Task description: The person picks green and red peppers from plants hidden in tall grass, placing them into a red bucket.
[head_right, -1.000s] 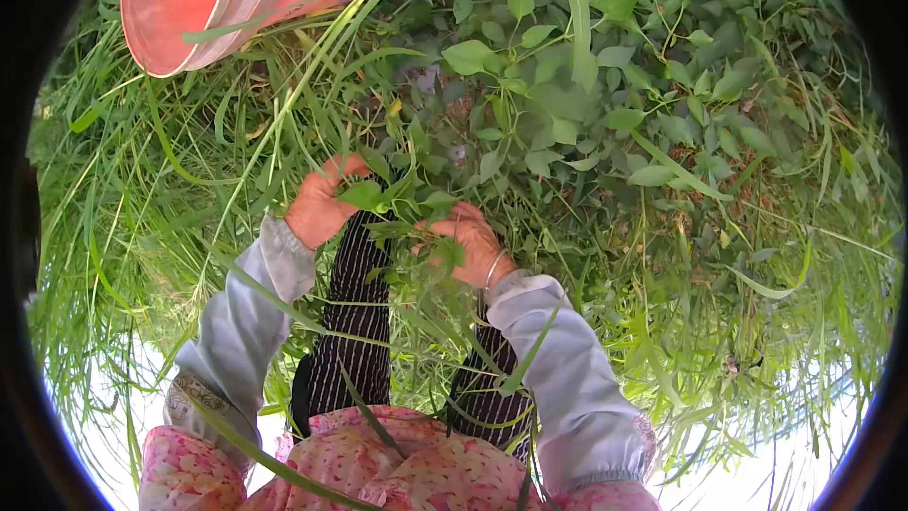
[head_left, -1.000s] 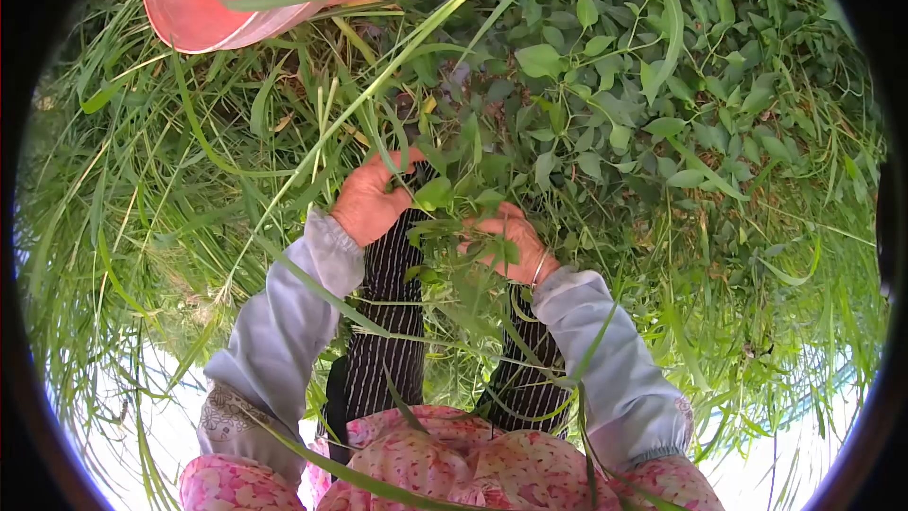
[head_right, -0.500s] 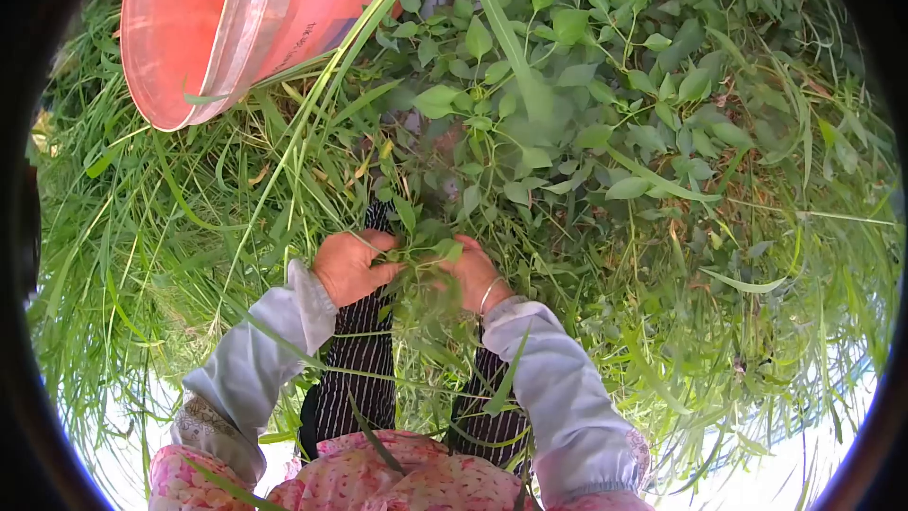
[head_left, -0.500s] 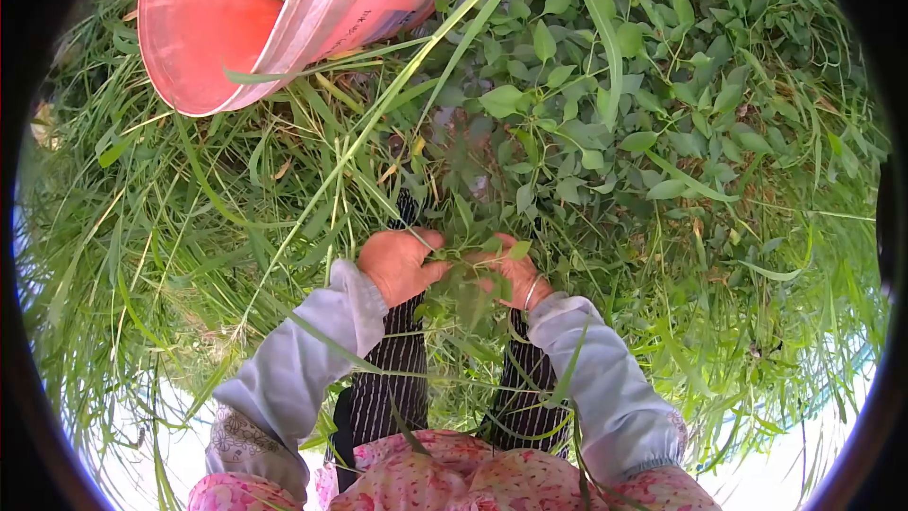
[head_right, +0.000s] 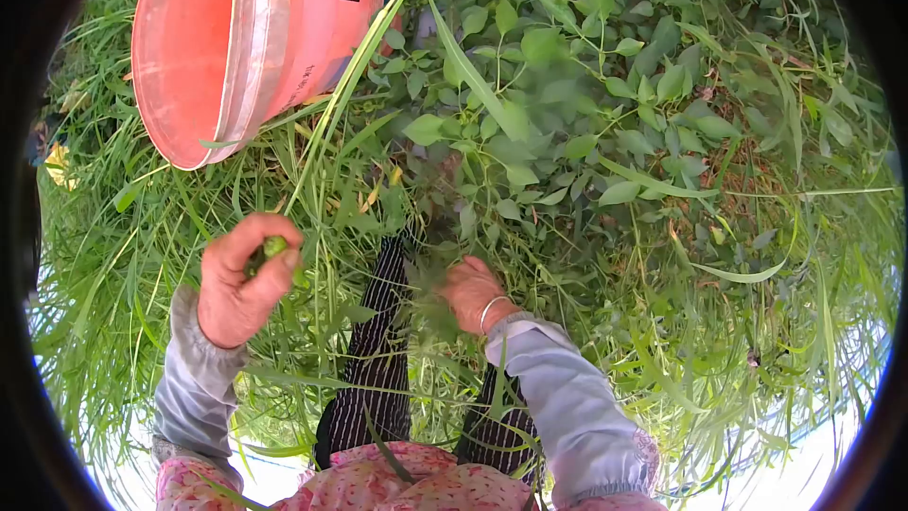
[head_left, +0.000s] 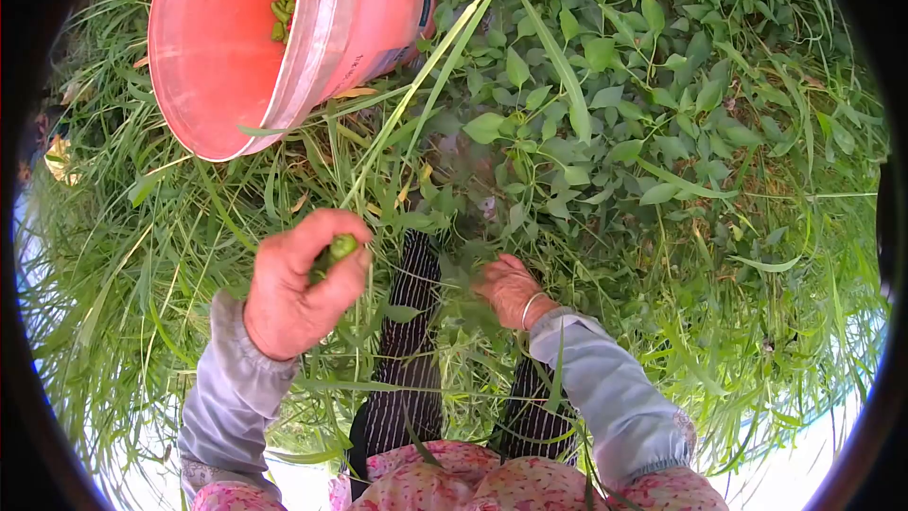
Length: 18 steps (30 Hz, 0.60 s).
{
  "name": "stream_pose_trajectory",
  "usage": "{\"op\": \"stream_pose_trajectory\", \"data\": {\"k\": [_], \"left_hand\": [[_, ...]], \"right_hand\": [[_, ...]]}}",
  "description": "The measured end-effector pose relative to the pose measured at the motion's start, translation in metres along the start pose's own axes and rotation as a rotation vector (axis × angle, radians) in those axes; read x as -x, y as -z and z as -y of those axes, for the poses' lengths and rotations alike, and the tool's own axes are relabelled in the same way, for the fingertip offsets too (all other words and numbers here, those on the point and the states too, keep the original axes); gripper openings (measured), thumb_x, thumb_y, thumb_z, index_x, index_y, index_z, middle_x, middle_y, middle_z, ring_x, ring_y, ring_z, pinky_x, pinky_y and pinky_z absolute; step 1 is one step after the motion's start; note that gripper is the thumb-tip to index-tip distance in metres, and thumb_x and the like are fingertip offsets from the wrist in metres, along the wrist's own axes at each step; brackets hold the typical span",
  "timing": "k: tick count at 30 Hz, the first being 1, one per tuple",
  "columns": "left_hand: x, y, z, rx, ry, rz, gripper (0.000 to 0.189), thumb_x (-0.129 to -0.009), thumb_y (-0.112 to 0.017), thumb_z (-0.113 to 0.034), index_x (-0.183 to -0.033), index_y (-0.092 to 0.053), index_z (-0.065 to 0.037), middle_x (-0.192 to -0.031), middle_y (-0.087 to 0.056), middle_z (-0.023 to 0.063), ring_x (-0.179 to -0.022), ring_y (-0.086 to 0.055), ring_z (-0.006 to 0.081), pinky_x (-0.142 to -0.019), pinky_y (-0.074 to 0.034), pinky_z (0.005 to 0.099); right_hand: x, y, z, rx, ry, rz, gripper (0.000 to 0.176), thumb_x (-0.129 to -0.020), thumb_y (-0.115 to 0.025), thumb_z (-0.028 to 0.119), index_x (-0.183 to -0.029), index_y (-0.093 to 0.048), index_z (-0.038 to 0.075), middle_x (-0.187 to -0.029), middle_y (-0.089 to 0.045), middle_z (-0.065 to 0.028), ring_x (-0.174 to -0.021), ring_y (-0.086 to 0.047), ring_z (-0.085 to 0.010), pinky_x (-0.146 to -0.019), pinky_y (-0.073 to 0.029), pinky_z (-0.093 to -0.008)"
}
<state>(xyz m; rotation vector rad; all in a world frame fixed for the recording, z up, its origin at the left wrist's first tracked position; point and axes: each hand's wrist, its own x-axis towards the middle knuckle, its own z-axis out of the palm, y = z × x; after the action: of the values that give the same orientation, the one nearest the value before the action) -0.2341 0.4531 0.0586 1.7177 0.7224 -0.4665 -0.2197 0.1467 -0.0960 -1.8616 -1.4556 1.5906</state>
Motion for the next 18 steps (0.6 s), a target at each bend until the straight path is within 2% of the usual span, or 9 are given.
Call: {"op": "stream_pose_trajectory", "data": {"k": [1,2,4,6,8,10,13,15,18], "left_hand": [[-0.006,0.010,-0.008,-0.014,-0.106,-0.234,0.012,-0.080,-0.059,-0.003,-0.092,-0.056,-0.004,-0.069,-0.049,-0.0034,-0.058,-0.040,0.0022,-0.050,-0.032,0.0177],[-0.015,0.018,-0.019,-0.020,-0.146,-0.468,0.010,-0.083,-0.056,-0.002,-0.093,-0.056,-0.004,-0.074,-0.051,-0.0037,-0.061,-0.040,0.0019,-0.053,-0.032,0.0164],[-0.040,0.045,-0.024,-0.163,-0.259,-0.670,0.016,-0.085,-0.055,-0.002,-0.101,-0.057,-0.002,-0.083,-0.053,-0.0030,-0.071,-0.047,0.0032,-0.064,-0.039,0.0167],[-0.066,0.063,-0.021,-0.634,-0.446,-0.722,0.021,-0.080,-0.057,0.001,-0.101,-0.057,0.000,-0.088,-0.059,0.0042,-0.075,-0.057,0.0142,-0.070,-0.046,0.0238],[-0.075,0.059,-0.028,-0.900,-0.618,-0.692,0.023,-0.077,-0.058,0.002,-0.100,-0.058,-0.001,-0.090,-0.061,0.0091,-0.077,-0.060,0.0212,-0.071,-0.048,0.0283],[-0.075,0.039,-0.034,-0.755,-0.742,-0.612,0.025,-0.074,-0.059,0.003,-0.099,-0.058,-0.001,-0.091,-0.061,0.0126,-0.079,-0.060,0.0261,-0.072,-0.049,0.0320],[-0.077,-0.024,0.004,-0.736,-0.671,-0.154,0.028,-0.068,-0.063,-0.002,-0.095,-0.058,-0.003,-0.087,-0.059,0.0129,-0.083,-0.059,0.0274,-0.075,-0.048,0.0363],[-0.076,-0.051,0.060,-1.013,-0.486,0.112,0.027,-0.072,-0.057,-0.012,-0.098,-0.059,-0.003,-0.096,-0.059,0.0132,-0.099,-0.054,0.0285,-0.089,-0.040,0.0413],[-0.068,-0.058,0.124,-1.272,-0.209,0.439,0.026,-0.075,-0.053,-0.014,-0.097,-0.061,-0.004,-0.099,-0.060,0.0125,-0.103,-0.052,0.0289,-0.092,-0.037,0.0421]], "right_hand": [[-0.002,-0.005,0.001,-0.060,-0.024,-0.025,0.036,-0.069,-0.056,0.015,-0.104,-0.056,0.007,-0.089,-0.059,-0.0119,-0.104,-0.051,-0.0256,-0.101,-0.027,-0.0361],[-0.007,-0.012,-0.001,-0.118,-0.046,-0.050,0.038,-0.070,-0.056,0.016,-0.106,-0.054,0.006,-0.092,-0.059,-0.0137,-0.104,-0.051,-0.0275,-0.100,-0.029,-0.0368],[-0.018,-0.002,0.005,-0.332,-0.175,0.024,0.042,-0.072,-0.058,0.019,-0.109,-0.051,0.003,-0.097,-0.058,-0.0169,-0.104,-0.052,-0.0314,-0.096,-0.034,-0.0387],[-0.040,0.047,0.010,-0.634,-0.389,0.224,0.045,-0.073,-0.061,0.024,-0.110,-0.049,0.001,-0.103,-0.057,-0.0196,-0.102,-0.054,-0.0354,-0.091,-0.040,-0.0410],[-0.065,0.050,0.005,-0.500,-0.465,-0.009,0.046,-0.073,-0.064,0.026,-0.108,-0.049,0.000,-0.105,-0.056,-0.0213,-0.098,-0.055,-0.0373,-0.086,-0.043,-0.0418],[-0.086,0.053,0.003,-0.368,-0.511,-0.159,0.047,-0.072,-0.066,0.027,-0.106,-0.049,-0.001,-0.104,-0.056,-0.0223,-0.096,-0.056,-0.0380,-0.082,-0.045,-0.0423],[-0.112,0.060,0.006,-0.273,-0.492,-0.353,0.045,-0.071,-0.067,0.026,-0.102,-0.049,-0.001,-0.097,-0.058,-0.0223,-0.094,-0.056,-0.0369,-0.080,-0.045,-0.0421],[-0.122,0.062,0.005,-0.334,-0.415,-0.589,0.040,-0.071,-0.067,0.024,-0.098,-0.051,0.000,-0.093,-0.059,-0.0219,-0.091,-0.057,-0.0360,-0.079,-0.045,-0.0418],[-0.141,0.077,-0.015,-0.636,-0.527,-0.615,0.038,-0.075,-0.060,0.027,-0.101,-0.055,0.000,-0.095,-0.060,-0.0215,-0.088,-0.057,-0.0362,-0.077,-0.045,-0.0415]]}}
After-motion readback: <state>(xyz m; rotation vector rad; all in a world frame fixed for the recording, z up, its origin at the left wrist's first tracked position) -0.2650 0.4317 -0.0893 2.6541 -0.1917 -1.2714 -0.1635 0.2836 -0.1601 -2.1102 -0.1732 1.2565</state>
